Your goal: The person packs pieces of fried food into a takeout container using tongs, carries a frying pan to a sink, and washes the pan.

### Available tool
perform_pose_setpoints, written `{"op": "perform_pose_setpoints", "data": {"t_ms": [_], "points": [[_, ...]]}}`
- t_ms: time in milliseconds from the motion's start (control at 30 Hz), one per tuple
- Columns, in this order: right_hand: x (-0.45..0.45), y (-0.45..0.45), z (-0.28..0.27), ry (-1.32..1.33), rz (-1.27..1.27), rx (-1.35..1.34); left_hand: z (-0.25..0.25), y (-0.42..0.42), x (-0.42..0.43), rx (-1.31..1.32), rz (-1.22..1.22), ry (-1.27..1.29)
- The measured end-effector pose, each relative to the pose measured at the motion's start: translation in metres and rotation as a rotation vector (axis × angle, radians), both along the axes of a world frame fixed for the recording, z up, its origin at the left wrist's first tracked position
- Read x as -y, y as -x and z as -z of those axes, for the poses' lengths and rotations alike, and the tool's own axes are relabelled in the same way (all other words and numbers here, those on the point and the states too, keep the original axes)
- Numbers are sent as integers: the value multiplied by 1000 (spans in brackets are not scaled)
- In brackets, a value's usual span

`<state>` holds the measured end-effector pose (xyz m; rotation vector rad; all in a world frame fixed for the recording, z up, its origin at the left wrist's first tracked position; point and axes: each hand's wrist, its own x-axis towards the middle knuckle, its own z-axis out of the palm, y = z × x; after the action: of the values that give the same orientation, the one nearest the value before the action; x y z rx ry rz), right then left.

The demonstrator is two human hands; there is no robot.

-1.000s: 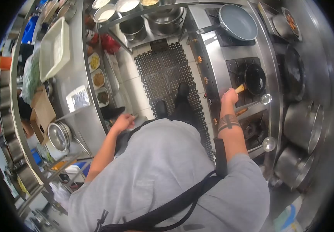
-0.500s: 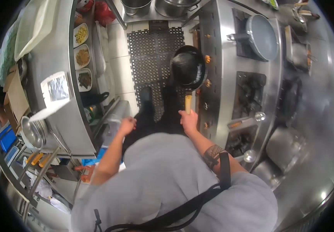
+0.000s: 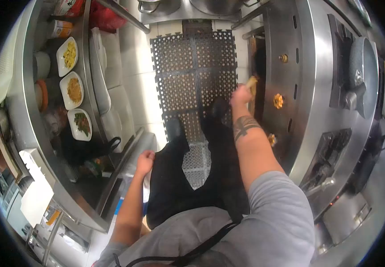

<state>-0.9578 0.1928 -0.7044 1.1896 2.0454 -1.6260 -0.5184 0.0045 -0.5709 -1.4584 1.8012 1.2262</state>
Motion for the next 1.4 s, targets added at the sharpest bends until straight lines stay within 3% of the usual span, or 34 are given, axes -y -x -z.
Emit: {"op": "perform_pose_setpoints", "data": {"t_ms": [100,200,233,267,300,333,367,433,500,567,633,700,733,767,833,900,967,1033,1100,1133,1167,1233,1300,1400], "points": [[-24,59,13,131,219,-74,11,28,13,-33,6,64],[-57,50,17,472,-96,-122,-4,48,17,-45,152,106],[-56,36,-4,443,-227,-79,-16,53,18,-6,215,85],[-47,17,-27,364,-131,31,-32,60,20,-15,270,58],[-47,-9,-57,401,-276,34,-50,65,20,-20,328,30],[-46,-29,-90,268,-542,91,-67,69,20,-59,325,19],[-42,-50,-118,251,-555,178,-81,69,19,-96,324,6],[-42,-90,-174,-9,-901,215,-105,69,23,-145,347,-10],[-55,-125,-201,-260,-1317,-47,-117,66,32,-183,328,-68],[-65,-145,-256,-257,-1477,-126,-137,68,44,-188,409,-42],[-73,-153,-297,-229,-1429,-123,-145,65,60,-235,328,-73],[-86,-158,-321,-189,-1425,-93,-129,53,87,-280,481,10],[-90,-159,-345,-132,-1296,-11,-121,50,102,-276,485,-10],[-102,-160,-347,-202,-1274,-140,-118,46,114,-266,490,-34],[-123,-163,-386,-205,-1121,-108,-131,42,124,-264,499,-76],[-143,-172,-419,-194,-1011,-78,-152,36,131,-190,160,-275],[-170,-183,-430,-178,-911,-48,-169,37,129,-186,191,-301],[-198,-204,-417,-386,-961,-204,-157,25,131,-156,218,-325],[-220,-228,-413,-432,-943,-236,-119,18,142,-215,520,-335],[-225,-241,-418,-364,-881,-113,-135,19,141,-402,1262,112],[-231,-256,-417,-441,-856,-136,-94,18,143,-581,1699,468],[-247,-283,-400,-619,-1006,-255,-106,38,142,-484,1711,309],[-253,-307,-394,-510,-790,-15,-122,61,139,-390,1707,207],[-262,-333,-399,-415,-724,201,-135,97,132,-367,1777,196]]}}
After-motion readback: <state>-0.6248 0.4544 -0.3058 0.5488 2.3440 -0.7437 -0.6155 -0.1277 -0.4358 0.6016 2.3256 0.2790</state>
